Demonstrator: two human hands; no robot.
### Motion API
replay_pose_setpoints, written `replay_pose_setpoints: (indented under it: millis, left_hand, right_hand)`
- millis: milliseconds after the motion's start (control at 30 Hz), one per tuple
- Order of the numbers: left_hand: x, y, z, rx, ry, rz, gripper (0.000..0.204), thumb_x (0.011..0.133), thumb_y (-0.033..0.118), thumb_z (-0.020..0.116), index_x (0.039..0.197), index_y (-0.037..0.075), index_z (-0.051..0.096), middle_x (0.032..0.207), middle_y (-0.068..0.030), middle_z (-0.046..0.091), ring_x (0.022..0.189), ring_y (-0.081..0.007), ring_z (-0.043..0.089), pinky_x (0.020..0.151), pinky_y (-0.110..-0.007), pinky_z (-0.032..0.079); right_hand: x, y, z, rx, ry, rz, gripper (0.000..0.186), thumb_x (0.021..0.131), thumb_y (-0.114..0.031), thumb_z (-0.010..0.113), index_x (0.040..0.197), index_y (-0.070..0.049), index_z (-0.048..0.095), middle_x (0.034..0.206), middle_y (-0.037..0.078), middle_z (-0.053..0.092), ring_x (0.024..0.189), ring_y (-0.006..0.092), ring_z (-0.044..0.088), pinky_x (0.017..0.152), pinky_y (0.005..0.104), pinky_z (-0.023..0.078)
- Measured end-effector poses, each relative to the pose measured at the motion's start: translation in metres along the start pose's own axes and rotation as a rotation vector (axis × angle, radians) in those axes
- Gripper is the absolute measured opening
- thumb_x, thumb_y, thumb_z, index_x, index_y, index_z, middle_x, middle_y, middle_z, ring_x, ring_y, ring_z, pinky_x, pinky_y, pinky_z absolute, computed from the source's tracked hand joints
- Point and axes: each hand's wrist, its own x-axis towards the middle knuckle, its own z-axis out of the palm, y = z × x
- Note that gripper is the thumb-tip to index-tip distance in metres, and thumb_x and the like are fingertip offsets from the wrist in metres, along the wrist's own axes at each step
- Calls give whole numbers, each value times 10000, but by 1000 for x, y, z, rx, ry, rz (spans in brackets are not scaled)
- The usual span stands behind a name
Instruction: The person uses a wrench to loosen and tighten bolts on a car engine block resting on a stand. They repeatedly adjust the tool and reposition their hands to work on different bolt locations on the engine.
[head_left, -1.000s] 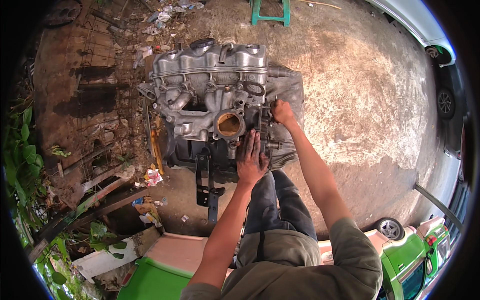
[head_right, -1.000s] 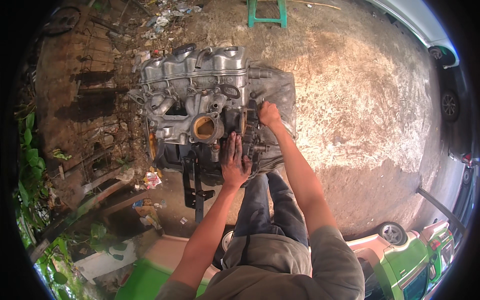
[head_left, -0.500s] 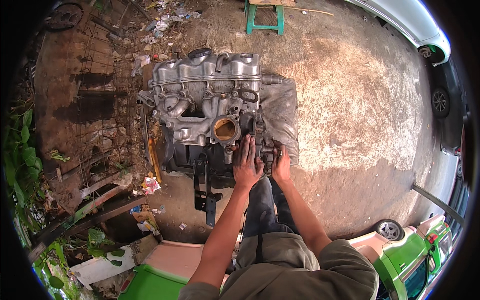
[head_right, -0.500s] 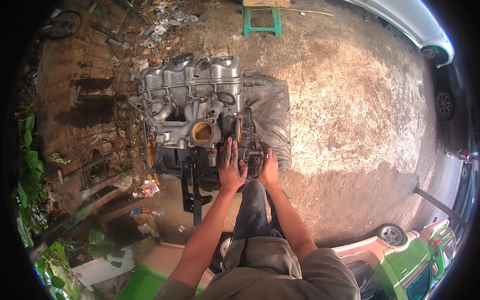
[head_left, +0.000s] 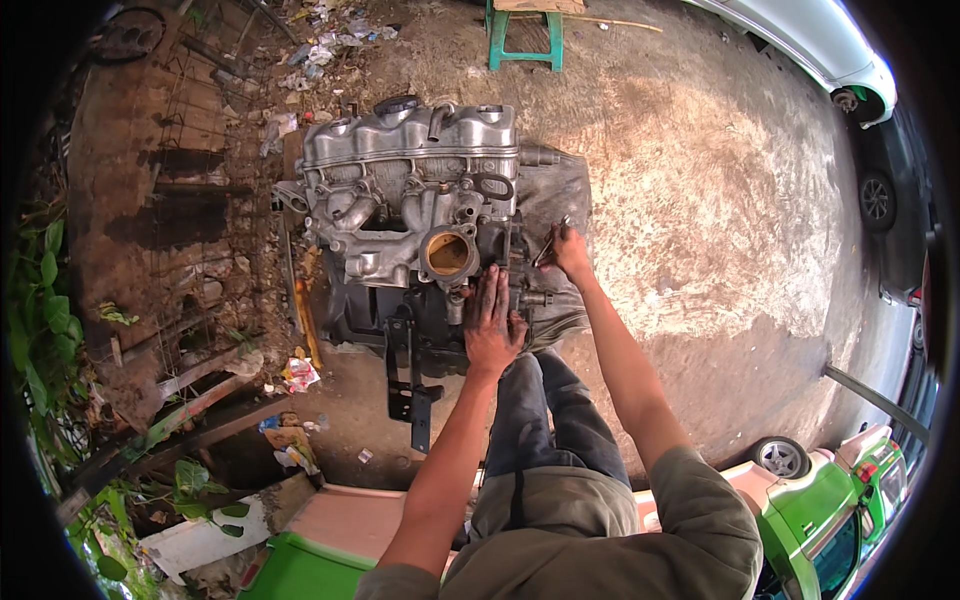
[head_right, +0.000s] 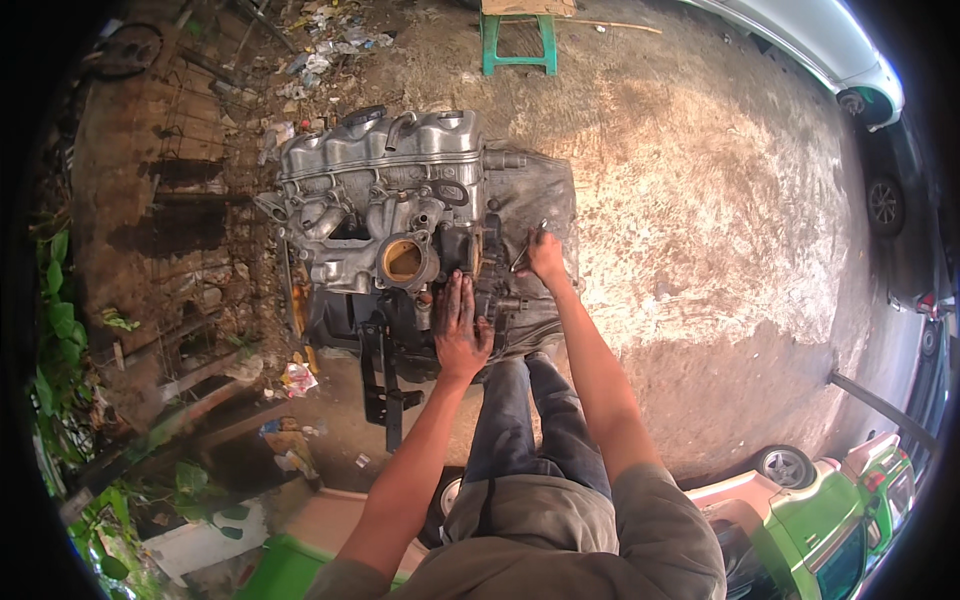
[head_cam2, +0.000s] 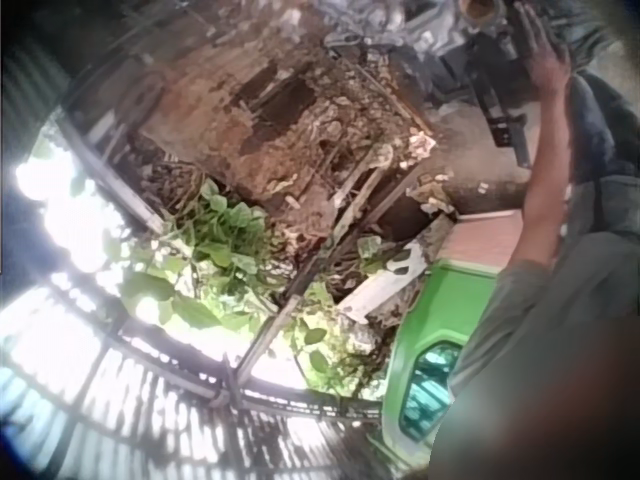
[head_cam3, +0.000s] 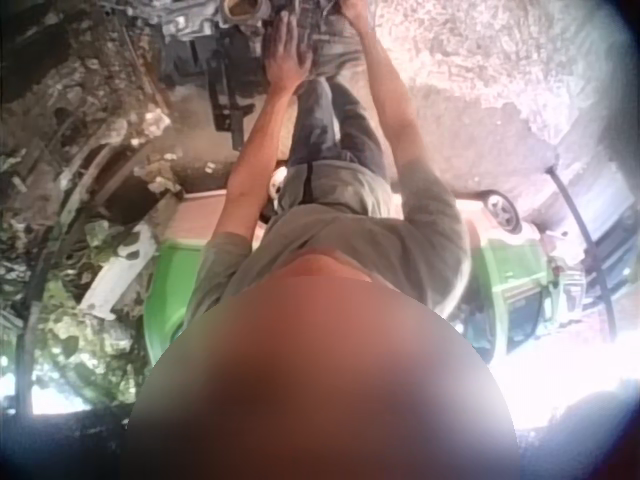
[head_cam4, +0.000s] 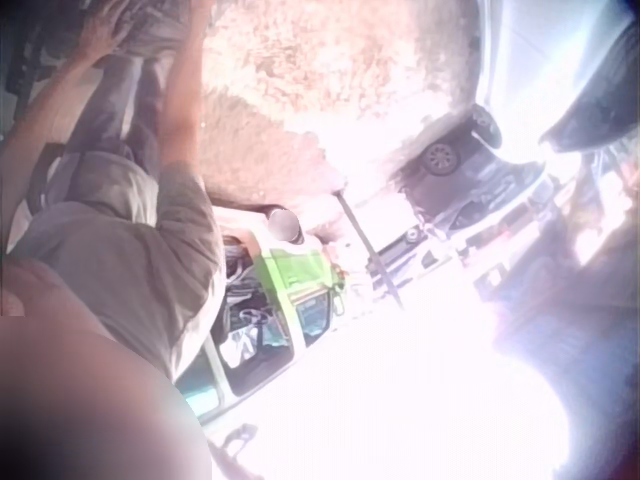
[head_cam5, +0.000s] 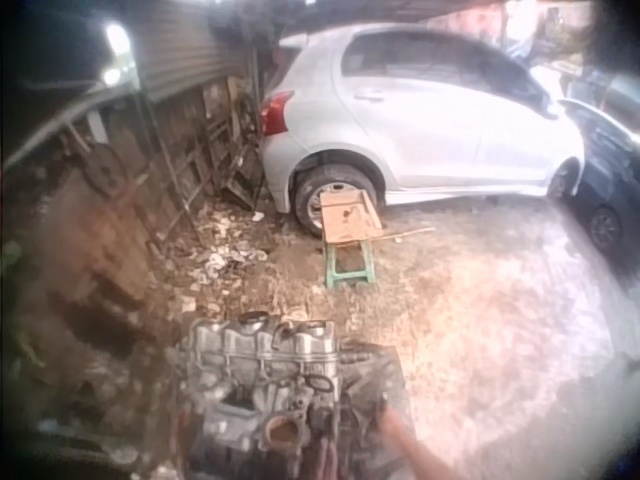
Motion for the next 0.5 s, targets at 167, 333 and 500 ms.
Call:
replay_pose_setpoints:
  millis: [167,333,500]
  left_hand:
    - [0,1,0,-2,0,-5,650,834,180,479,1459,11,415,1532,-149,374,1367,-339,422,1137,-514,302]
    - [0,1,2,7,3,-3,647,839,187,472,1460,13,416,1533,-149,373,1365,-345,422,1131,-506,313]
    - [-2,-2,1,14,-42,6,669,818,157,479,1451,-42,392,1539,-195,341,1382,-377,389,1148,-505,298]
  right_hand:
    - [25,-10,3,222,-214,274,361,971,-209,519,935,150,539,874,320,634,685,430,695,470,481,599]
    - [37,5,27,-26,-233,105,366,955,-203,523,988,160,545,969,349,624,716,417,701,568,424,621]
    - [47,14,39,-216,-309,121,366,928,-209,525,987,150,565,1042,368,614,850,450,680,732,437,600]
